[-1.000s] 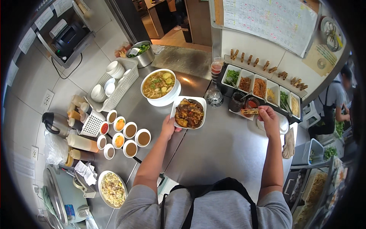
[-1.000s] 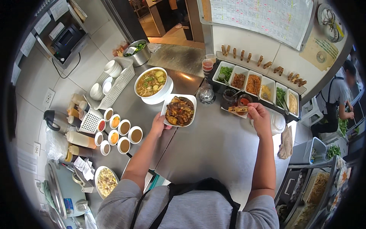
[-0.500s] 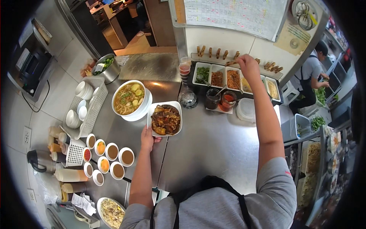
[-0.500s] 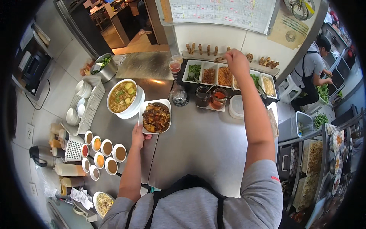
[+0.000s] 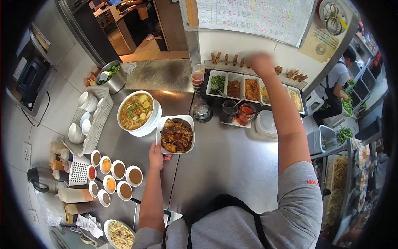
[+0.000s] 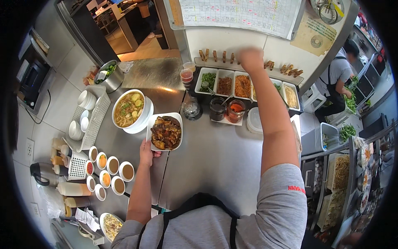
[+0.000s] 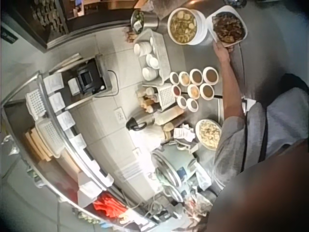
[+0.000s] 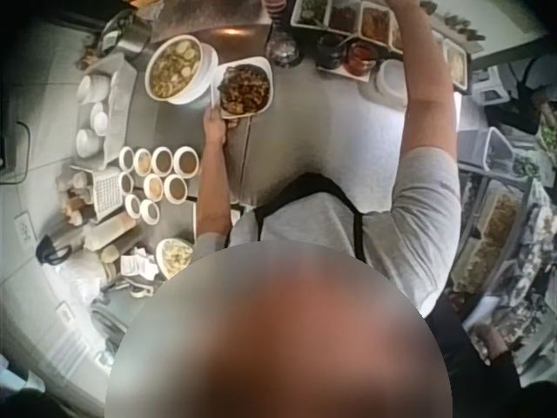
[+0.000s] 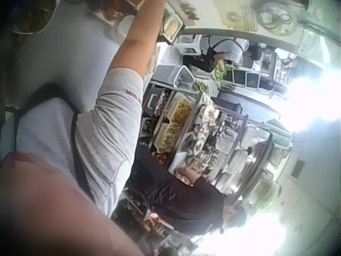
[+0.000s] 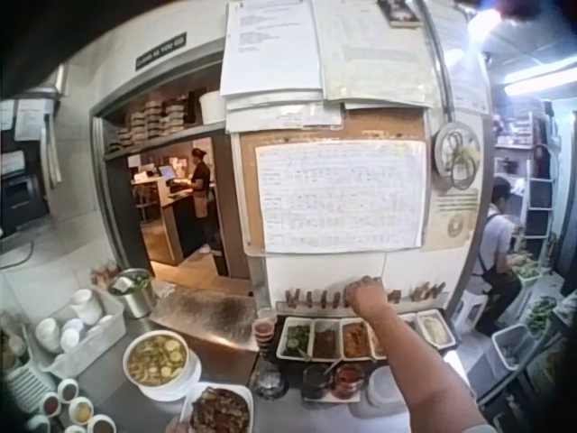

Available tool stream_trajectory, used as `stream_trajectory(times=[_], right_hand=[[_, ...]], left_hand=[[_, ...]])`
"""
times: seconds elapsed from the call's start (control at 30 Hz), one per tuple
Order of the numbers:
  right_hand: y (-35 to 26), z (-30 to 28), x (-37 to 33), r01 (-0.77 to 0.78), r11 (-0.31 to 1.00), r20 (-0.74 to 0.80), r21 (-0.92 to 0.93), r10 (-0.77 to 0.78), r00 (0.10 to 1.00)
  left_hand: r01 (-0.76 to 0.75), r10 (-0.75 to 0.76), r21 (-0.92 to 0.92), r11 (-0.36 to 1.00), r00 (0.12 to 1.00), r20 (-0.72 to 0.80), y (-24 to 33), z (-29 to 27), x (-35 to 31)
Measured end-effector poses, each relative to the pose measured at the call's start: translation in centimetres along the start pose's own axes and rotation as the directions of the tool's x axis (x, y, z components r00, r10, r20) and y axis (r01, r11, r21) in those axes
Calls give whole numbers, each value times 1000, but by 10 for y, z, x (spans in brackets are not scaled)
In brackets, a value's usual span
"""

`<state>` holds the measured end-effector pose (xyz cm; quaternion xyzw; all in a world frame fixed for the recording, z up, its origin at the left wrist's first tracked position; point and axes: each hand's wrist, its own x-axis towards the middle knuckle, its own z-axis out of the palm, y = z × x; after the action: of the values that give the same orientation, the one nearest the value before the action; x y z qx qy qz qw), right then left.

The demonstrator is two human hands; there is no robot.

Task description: The person prepares and assembles food orders in a commercial kitchen. They handle a bowl of ramen, a plate of fried rice, and a container of braised meat, adding chopsticks to each. The person also manages order tickets, placing them on a rack and handing a tray of food to a coworker.

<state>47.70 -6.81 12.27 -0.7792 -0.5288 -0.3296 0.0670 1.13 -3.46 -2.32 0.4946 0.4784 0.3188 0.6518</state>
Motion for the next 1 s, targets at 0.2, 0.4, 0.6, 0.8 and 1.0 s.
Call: stream_trajectory(times=[0.2, 0.4, 0.6, 0.8, 1.0], right_hand=[[4, -14, 9, -77, 996, 91, 33, 74, 993], [57, -61, 5, -223, 974, -69, 45, 226, 972], [58, -23, -20, -208, 978, 70, -20, 209, 975], [106, 26, -30, -46, 981, 87, -187, 63, 994], [-48, -105, -30, 54, 809, -107, 585, 11, 994]], left_hand=[[-5, 5, 21, 1000, 1000, -5, -2, 1, 1], [-27, 28, 23, 999, 999, -16, -3, 2, 3], [-20, 21, 22, 1000, 999, -41, -1, -3, -3], [-14, 15, -74, 997, 1000, 23, -15, -6, 6], [-91, 72, -173, 981, 991, -114, -27, 0, -8]])
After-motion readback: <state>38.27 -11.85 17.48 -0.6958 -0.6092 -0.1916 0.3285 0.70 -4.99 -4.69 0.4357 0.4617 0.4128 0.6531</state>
